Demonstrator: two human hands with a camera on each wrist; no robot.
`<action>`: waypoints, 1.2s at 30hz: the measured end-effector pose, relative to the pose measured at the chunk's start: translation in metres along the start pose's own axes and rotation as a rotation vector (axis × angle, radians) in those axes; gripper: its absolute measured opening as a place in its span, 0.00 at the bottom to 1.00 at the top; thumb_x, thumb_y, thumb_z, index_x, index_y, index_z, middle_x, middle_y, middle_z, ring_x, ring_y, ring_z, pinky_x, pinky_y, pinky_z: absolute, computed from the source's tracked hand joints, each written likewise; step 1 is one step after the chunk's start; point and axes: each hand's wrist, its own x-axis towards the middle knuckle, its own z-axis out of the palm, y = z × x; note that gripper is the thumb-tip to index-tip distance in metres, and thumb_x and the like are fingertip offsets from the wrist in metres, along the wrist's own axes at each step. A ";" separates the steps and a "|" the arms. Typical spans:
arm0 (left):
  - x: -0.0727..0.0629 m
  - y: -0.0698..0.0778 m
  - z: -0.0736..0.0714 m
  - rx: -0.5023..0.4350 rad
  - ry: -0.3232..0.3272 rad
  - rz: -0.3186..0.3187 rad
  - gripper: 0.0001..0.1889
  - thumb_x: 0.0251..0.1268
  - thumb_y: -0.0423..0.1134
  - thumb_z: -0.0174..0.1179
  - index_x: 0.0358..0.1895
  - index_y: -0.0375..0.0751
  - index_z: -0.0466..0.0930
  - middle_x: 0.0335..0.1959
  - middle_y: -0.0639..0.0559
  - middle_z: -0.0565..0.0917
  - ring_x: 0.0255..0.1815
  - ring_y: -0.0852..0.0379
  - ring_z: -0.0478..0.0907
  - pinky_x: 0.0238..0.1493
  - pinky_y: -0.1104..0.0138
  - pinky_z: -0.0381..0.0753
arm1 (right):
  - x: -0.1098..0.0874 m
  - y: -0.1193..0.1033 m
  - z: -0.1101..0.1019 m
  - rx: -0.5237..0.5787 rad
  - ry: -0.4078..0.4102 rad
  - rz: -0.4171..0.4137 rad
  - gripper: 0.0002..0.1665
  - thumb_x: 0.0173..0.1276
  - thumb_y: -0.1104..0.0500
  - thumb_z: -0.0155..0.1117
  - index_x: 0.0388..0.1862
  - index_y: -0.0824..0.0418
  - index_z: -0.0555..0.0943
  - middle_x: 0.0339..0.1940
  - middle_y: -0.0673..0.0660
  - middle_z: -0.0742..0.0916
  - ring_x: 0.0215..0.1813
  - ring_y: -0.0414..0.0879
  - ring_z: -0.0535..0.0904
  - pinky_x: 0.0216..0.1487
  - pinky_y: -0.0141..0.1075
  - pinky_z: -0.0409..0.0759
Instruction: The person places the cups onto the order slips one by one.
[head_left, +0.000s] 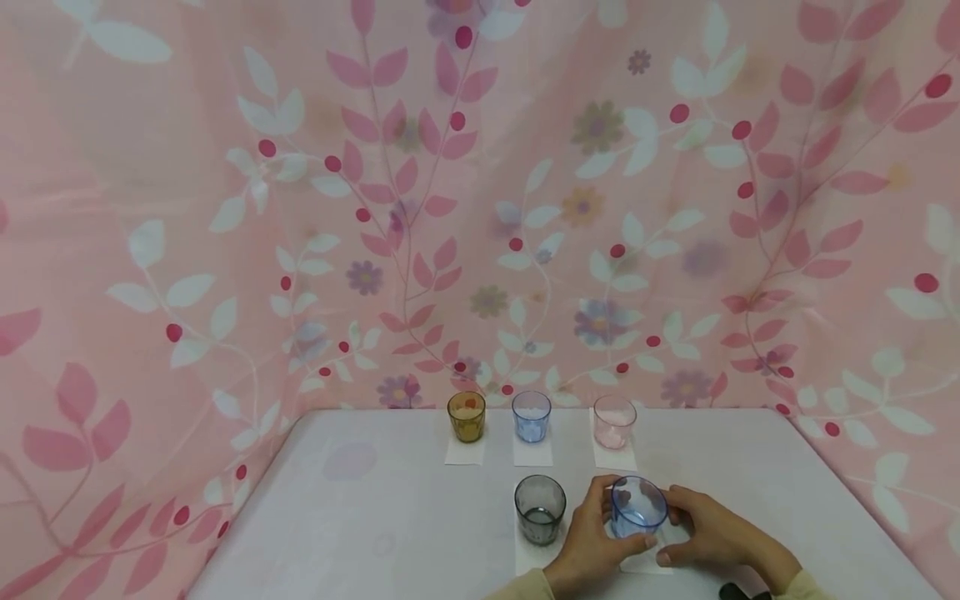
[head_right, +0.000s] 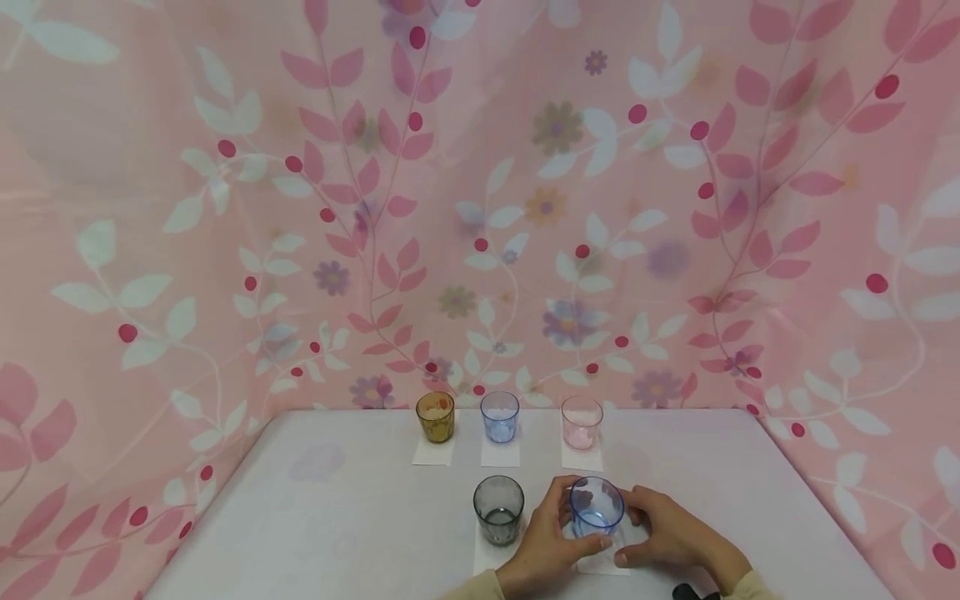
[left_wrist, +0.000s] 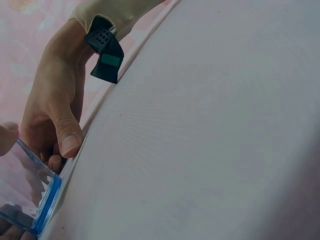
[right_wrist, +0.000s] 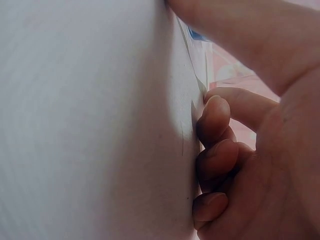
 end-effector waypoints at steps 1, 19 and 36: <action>0.000 0.000 0.000 0.002 0.000 0.002 0.36 0.62 0.41 0.78 0.70 0.56 0.68 0.66 0.55 0.82 0.67 0.64 0.78 0.72 0.70 0.75 | 0.000 0.001 0.000 -0.001 0.004 -0.007 0.26 0.59 0.48 0.85 0.49 0.51 0.79 0.37 0.44 0.75 0.39 0.32 0.69 0.33 0.31 0.64; 0.002 0.000 0.007 -0.023 -0.006 0.002 0.39 0.59 0.40 0.80 0.71 0.56 0.67 0.68 0.58 0.79 0.69 0.63 0.76 0.74 0.69 0.74 | -0.010 -0.003 -0.005 -0.037 0.046 -0.023 0.25 0.58 0.49 0.85 0.42 0.51 0.75 0.36 0.44 0.74 0.39 0.31 0.68 0.33 0.31 0.62; -0.014 0.086 -0.057 0.134 0.180 0.282 0.40 0.72 0.44 0.69 0.81 0.43 0.59 0.82 0.46 0.66 0.83 0.44 0.64 0.83 0.54 0.66 | -0.007 -0.007 -0.018 -0.033 0.083 0.034 0.45 0.69 0.49 0.77 0.77 0.67 0.72 0.36 0.49 0.78 0.34 0.37 0.72 0.30 0.29 0.70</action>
